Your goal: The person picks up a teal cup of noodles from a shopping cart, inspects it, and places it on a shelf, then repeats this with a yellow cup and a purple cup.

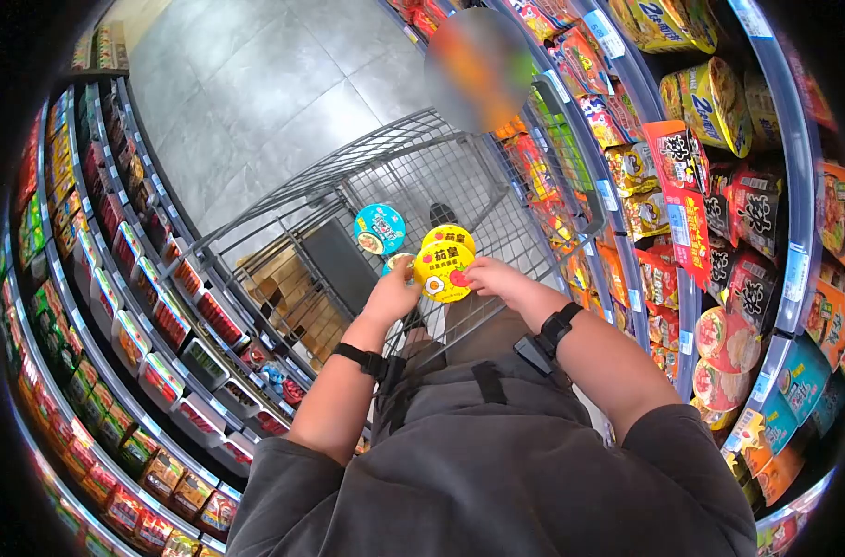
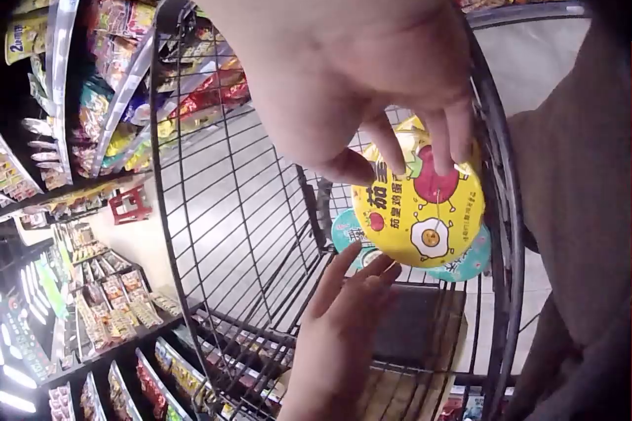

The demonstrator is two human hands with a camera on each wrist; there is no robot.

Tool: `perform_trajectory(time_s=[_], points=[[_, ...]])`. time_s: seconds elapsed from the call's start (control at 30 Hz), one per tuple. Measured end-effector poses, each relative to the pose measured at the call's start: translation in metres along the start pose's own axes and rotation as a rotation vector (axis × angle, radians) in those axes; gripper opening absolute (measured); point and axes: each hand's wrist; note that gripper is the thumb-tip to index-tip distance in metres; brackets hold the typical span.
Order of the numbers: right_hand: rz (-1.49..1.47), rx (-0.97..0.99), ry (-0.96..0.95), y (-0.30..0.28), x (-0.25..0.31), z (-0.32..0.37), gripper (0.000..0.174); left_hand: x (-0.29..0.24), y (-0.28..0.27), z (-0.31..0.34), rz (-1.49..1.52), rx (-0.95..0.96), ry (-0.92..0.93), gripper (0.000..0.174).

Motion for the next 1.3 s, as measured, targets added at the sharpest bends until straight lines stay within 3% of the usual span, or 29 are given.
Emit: perform_trajectory(time_s=[0.17, 0.33, 0.4, 0.5, 0.57, 0.7, 0.73, 0.8, 0.87, 0.9, 1.0, 1.03, 1.1, 1.3], points=[[0.116, 0.042, 0.002, 0.007, 0.017, 0.025, 0.035, -0.016, -0.042, 0.053, 0.111, -0.064, 0.168, 0.06], [0.168, 0.013, -0.141, 0.033, 0.039, 0.065, 0.029, -0.012, -0.08, 0.115, 0.186, -0.162, 0.361, 0.063], [0.188, -0.128, -0.292, 0.052, 0.047, 0.089, 0.031, -0.016, -0.095, 0.149, 0.173, -0.201, 0.411, 0.064], [0.15, -0.099, -0.458, 0.074, 0.056, 0.121, 0.039, -0.028, -0.119, 0.209, 0.193, -0.209, 0.425, 0.068], [0.14, -0.124, -0.491, 0.094, 0.065, 0.158, 0.038, -0.023, -0.123, 0.24, 0.205, -0.24, 0.609, 0.069], [0.084, -0.024, -0.598, 0.118, 0.051, 0.218, 0.047, -0.01, -0.126, 0.288, 0.12, -0.224, 0.83, 0.088], [-0.055, 0.059, -0.586, 0.122, 0.041, 0.23, 0.048, -0.009, -0.127, 0.299, 0.05, -0.189, 0.88, 0.101], [-0.286, 0.181, -0.549, 0.136, 0.025, 0.261, 0.049, -0.015, -0.121, 0.321, 0.043, -0.153, 0.95, 0.106], [-0.338, 0.181, -0.576, 0.15, 0.008, 0.289, 0.048, -0.016, -0.113, 0.328, -0.024, -0.103, 1.051, 0.123], [-0.377, 0.204, -0.589, 0.154, -0.002, 0.3, 0.047, -0.018, -0.108, 0.33, -0.032, -0.077, 1.084, 0.123], [-0.382, 0.122, -0.652, 0.16, -0.034, 0.325, 0.045, -0.023, -0.089, 0.339, -0.017, -0.054, 1.038, 0.135], [-0.358, 0.092, -0.669, 0.162, -0.042, 0.333, 0.045, -0.023, -0.083, 0.34, -0.032, -0.024, 1.068, 0.135], [-0.384, 0.032, -0.705, 0.161, -0.062, 0.345, 0.044, -0.022, -0.072, 0.341, 0.056, 0.097, 0.954, 0.135], [-0.386, -0.087, -0.73, 0.159, -0.112, 0.375, 0.046, -0.048, -0.037, 0.34, 0.104, 0.276, 0.985, 0.13]])
Point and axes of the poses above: each hand's wrist, its own z-axis away from the middle knuckle, its own y-axis out of the palm, x = y × z, and after that the axes turned 4 degrees about -y, right-handed
